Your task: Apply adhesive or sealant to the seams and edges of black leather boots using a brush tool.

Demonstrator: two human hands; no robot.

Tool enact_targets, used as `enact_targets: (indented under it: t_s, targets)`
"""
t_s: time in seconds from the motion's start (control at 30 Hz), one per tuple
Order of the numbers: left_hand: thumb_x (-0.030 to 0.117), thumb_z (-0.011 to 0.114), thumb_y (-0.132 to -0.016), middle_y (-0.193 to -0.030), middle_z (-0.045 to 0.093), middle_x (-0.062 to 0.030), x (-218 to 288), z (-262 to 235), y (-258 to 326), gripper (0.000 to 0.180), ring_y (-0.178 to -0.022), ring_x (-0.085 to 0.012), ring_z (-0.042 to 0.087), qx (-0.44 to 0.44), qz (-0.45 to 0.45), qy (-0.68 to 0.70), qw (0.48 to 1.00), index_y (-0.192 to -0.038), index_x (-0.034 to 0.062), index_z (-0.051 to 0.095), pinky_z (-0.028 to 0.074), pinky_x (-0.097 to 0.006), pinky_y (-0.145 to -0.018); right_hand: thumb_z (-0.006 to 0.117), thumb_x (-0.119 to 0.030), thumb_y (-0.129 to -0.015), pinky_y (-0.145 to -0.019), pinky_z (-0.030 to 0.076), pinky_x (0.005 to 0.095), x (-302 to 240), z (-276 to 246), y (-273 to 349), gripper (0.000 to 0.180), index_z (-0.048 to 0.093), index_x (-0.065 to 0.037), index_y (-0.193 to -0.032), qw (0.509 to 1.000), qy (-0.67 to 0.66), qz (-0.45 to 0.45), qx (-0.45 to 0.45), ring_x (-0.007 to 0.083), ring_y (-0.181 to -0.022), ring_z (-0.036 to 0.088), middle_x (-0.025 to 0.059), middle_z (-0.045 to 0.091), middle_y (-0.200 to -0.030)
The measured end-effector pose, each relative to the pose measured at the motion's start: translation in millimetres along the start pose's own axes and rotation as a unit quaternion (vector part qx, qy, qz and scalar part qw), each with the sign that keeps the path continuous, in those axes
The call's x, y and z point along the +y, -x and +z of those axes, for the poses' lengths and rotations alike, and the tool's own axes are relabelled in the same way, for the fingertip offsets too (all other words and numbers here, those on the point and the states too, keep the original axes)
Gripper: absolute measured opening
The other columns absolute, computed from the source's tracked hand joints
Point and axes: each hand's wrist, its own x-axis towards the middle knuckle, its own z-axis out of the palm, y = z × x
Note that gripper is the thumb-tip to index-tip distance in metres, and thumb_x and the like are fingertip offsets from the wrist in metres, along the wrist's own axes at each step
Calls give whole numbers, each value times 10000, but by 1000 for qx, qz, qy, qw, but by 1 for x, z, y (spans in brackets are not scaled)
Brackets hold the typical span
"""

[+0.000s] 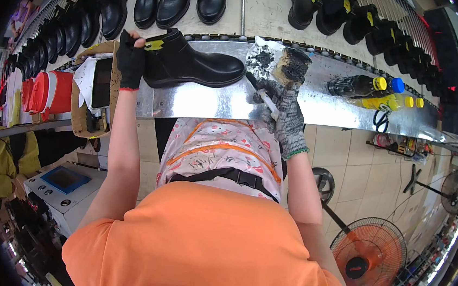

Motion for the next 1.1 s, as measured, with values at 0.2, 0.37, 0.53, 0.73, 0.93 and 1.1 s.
enact_targets:
  t_s: [0.2, 0.37, 0.53, 0.73, 0.93, 1.1]
  targets:
    - [421, 793, -643, -699, 539, -31, 58, -14, 50, 539, -611, -141, 548, -12, -24, -75, 997, -916, 59, 500, 445, -279, -568, 403, -156, -808, -378, 313, 189, -1, 4, -9, 424, 534, -36, -1193, 985, 150, -79, 37, 76, -445, 413, 83, 631, -920]
    - [342, 873, -542, -671, 551, -34, 101, -17, 79, 657, -588, -131, 558, -75, -108, -105, 986, -997, 53, 497, 456, -264, -551, 340, -351, -935, -371, 309, 196, 1, 6, -17, 425, 586, -91, -1164, 966, 238, -67, 75, 59, -442, 413, 14, 638, -842]
    - [191, 834, -626, -757, 599, -52, 126, -13, 95, 715, -652, -91, 565, -113, -132, -25, 984, -1217, 80, 447, 448, -222, -570, 542, -158, -835, -583, 480, 325, -1, 12, -11, 283, 579, -66, -1100, 896, 403, -178, 52, 226, -675, 604, 111, 634, -855]
    - [217, 814, -642, -942, 626, -138, 130, -11, 108, 826, -789, -187, 628, -185, -205, 45, 960, -1314, 59, 359, 517, -283, -646, 511, -102, -854, -733, 479, 355, -6, 28, 7, 262, 577, -86, -1107, 844, 454, -286, 0, 264, -800, 627, 111, 638, -873]
    - [119, 768, -671, -991, 598, -112, 122, -10, 124, 846, -814, -169, 609, -199, -222, 118, 947, -1360, 34, 285, 513, -264, -640, 467, -243, -943, -489, 505, 232, 5, 15, 7, 335, 427, -80, -1234, 934, 67, -345, -65, 123, -656, 593, 92, 567, -1031]
    - [45, 720, -685, -922, 602, -93, 118, -12, 135, 740, -710, -108, 583, -215, -394, 233, 863, -1306, 0, 320, 481, -230, -567, 592, -84, -865, -487, 517, 235, 13, -15, 15, 394, 419, -143, -1214, 967, -87, -228, 65, 136, -717, 611, 92, 586, -1016]
